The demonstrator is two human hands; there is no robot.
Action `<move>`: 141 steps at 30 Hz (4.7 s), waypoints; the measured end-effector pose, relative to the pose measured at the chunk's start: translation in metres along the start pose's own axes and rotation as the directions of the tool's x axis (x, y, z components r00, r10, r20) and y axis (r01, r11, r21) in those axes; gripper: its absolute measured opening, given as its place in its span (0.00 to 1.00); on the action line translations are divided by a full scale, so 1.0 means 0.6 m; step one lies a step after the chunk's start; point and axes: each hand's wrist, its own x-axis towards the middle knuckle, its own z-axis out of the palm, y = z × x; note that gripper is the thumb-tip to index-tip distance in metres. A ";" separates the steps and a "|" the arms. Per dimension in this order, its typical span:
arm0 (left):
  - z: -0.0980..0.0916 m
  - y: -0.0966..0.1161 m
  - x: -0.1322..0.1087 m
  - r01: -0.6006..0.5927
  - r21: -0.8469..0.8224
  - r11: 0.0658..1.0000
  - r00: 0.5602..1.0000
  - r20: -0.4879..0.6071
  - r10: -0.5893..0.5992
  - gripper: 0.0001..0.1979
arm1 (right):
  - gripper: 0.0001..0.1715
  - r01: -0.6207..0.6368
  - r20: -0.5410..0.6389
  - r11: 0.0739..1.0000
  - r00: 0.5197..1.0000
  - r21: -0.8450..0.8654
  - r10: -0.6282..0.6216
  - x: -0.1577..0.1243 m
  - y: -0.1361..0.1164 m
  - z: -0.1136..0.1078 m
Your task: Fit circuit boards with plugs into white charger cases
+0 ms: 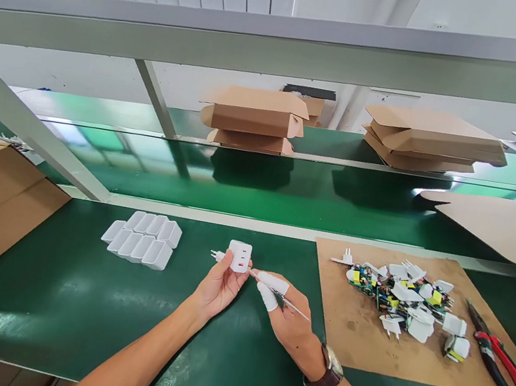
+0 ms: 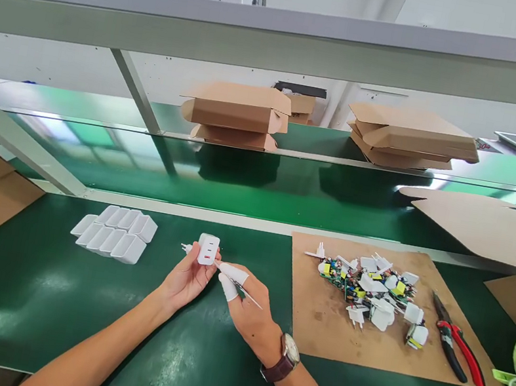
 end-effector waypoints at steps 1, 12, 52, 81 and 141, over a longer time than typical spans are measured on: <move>-0.002 -0.001 0.001 -0.005 0.008 1.000 1.000 0.005 0.005 0.14 | 0.18 0.012 0.004 1.000 1.000 -0.025 -0.012 0.000 0.000 0.002; -0.023 -0.010 0.012 -0.084 0.049 0.995 0.993 0.082 0.080 0.19 | 0.23 0.066 0.019 0.992 0.998 -0.105 -0.064 -0.002 0.003 0.003; -0.032 -0.015 0.011 -0.138 0.217 0.966 0.981 0.161 0.104 0.23 | 0.13 -0.253 -0.022 0.964 0.967 -0.078 0.253 0.001 0.013 -0.004; -0.019 -0.016 0.009 -0.212 0.282 0.936 0.974 0.144 0.177 0.27 | 0.13 -0.200 0.063 0.971 0.976 -0.129 0.209 0.011 0.010 -0.012; -0.012 -0.014 -0.001 -0.147 0.229 0.962 0.985 0.121 0.122 0.24 | 0.12 -0.197 -0.020 0.980 0.980 0.021 0.197 -0.001 0.027 0.002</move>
